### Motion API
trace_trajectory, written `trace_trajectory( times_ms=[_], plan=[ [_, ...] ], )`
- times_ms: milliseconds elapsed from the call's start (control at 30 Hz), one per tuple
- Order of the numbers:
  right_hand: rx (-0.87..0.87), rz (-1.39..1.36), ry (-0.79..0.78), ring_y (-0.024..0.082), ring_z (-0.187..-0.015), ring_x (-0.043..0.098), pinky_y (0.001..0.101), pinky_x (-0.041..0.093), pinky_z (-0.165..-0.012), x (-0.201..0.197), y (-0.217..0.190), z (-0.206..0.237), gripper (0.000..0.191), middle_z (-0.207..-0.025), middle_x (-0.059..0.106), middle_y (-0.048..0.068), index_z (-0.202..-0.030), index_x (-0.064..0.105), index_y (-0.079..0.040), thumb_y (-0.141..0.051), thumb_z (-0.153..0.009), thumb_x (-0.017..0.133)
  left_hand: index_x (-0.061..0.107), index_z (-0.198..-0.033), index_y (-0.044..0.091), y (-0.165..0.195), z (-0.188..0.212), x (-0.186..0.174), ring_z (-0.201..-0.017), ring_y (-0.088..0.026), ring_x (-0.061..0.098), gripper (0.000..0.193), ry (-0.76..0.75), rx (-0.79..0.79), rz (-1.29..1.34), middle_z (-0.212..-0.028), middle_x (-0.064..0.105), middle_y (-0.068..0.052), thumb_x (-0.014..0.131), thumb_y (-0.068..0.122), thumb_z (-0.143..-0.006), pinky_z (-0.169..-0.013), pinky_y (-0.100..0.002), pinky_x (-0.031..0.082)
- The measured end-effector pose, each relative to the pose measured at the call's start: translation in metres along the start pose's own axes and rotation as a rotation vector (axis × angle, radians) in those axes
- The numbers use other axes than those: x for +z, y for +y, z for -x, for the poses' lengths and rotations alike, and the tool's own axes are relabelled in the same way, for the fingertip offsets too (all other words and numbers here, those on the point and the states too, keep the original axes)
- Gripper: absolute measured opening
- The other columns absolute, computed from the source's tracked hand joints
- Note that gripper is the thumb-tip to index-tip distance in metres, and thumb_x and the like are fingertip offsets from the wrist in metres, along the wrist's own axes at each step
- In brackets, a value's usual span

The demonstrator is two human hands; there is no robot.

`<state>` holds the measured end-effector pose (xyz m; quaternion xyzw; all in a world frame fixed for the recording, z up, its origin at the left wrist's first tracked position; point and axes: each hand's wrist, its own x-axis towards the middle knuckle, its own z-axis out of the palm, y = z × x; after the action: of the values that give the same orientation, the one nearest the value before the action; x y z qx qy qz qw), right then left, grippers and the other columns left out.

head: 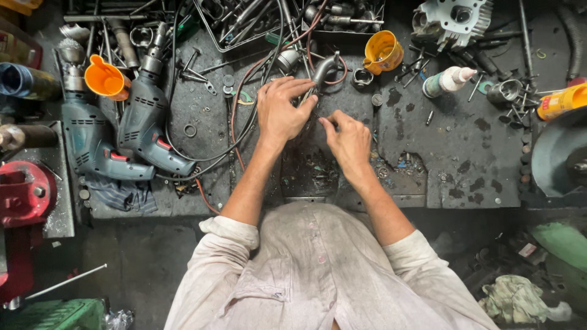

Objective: The person cleans a metal engine part on a cluttered workbench using a small brush and a liquid from a bottle. They scrub the interior surfaces, flip the part, and continue cleaning different areas with the brush.

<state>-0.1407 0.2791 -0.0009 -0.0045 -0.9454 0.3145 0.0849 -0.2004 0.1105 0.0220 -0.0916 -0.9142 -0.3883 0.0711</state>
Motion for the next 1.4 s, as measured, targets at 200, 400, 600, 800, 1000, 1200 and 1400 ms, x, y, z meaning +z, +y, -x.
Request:
trace_trajectory(
  times_ms=[200, 400, 600, 800, 1000, 1200, 1400],
  plan=[
    [0.089, -0.175, -0.192, 0.034, -0.072, 0.074, 0.0428, 0.057, -0.066, -0.007, 0.005, -0.014, 0.023, -0.082, 0.075, 0.017, -0.096, 0.075, -0.007, -0.030, -0.092, 0.076, 0.081, -0.112, 0.020, 0.002, -0.001, -0.001, -0.127, -0.024, 0.059, 0.033, 0.007, 0.009, 0.017, -0.121, 0.076, 0.002, 0.073, 0.037, -0.085, -0.113, -0.043, 0.032],
    [-0.074, -0.128, -0.021, 0.036, -0.076, 0.073, 0.0442, 0.056, -0.066, -0.002, 0.003, -0.005, 0.020, -0.088, 0.075, 0.016, -0.096, 0.074, -0.007, -0.027, -0.094, 0.074, 0.081, -0.112, 0.020, -0.002, 0.001, 0.002, -0.128, -0.024, 0.059, 0.031, 0.014, 0.011, 0.000, -0.122, 0.076, 0.003, 0.072, 0.037, -0.087, -0.113, -0.042, 0.033],
    [-0.025, -0.038, -0.047, 0.042, -0.080, 0.071, 0.0500, 0.054, -0.067, 0.008, -0.001, 0.002, 0.022, -0.086, 0.074, 0.018, -0.096, 0.069, -0.007, -0.029, -0.098, 0.072, 0.081, -0.112, 0.020, 0.000, 0.000, 0.000, -0.127, -0.024, 0.059, 0.033, 0.013, -0.012, 0.016, -0.121, 0.076, 0.002, 0.072, 0.037, -0.085, -0.112, -0.042, 0.033],
    [0.010, -0.044, -0.081, 0.043, -0.079, 0.071, 0.0510, 0.055, -0.067, 0.006, 0.001, 0.004, 0.022, -0.083, 0.073, 0.021, -0.097, 0.070, -0.008, -0.030, -0.097, 0.073, 0.081, -0.111, 0.019, 0.000, 0.000, 0.000, -0.127, -0.024, 0.060, 0.032, 0.007, -0.004, 0.016, -0.121, 0.076, 0.003, 0.073, 0.036, -0.085, -0.113, -0.043, 0.033],
    [0.024, -0.061, -0.093, 0.041, -0.077, 0.071, 0.0498, 0.055, -0.065, 0.001, -0.001, 0.000, 0.022, -0.083, 0.073, 0.019, -0.097, 0.070, -0.008, -0.030, -0.096, 0.073, 0.080, -0.113, 0.020, 0.000, 0.001, 0.000, -0.128, -0.024, 0.058, 0.034, 0.002, -0.009, 0.010, -0.122, 0.075, 0.002, 0.072, 0.038, -0.086, -0.112, -0.042, 0.032],
    [-0.140, 0.026, 0.110, 0.035, -0.072, 0.070, 0.0469, 0.054, -0.063, -0.001, 0.001, 0.002, 0.021, -0.085, 0.072, 0.014, -0.092, 0.067, -0.007, -0.025, -0.101, 0.071, 0.080, -0.114, 0.020, 0.002, 0.000, -0.001, -0.128, -0.024, 0.058, 0.035, 0.001, -0.020, 0.000, -0.123, 0.075, 0.001, 0.071, 0.039, -0.086, -0.112, -0.042, 0.032],
    [-0.162, -0.078, 0.147, 0.034, -0.072, 0.070, 0.0447, 0.054, -0.062, -0.009, 0.007, -0.014, 0.020, -0.087, 0.073, 0.014, -0.096, 0.065, -0.007, -0.025, -0.103, 0.071, 0.081, -0.112, 0.019, -0.001, 0.002, -0.002, -0.128, -0.023, 0.060, 0.032, -0.006, -0.006, 0.018, -0.122, 0.076, 0.003, 0.072, 0.037, -0.087, -0.114, -0.042, 0.032]
  ],
)
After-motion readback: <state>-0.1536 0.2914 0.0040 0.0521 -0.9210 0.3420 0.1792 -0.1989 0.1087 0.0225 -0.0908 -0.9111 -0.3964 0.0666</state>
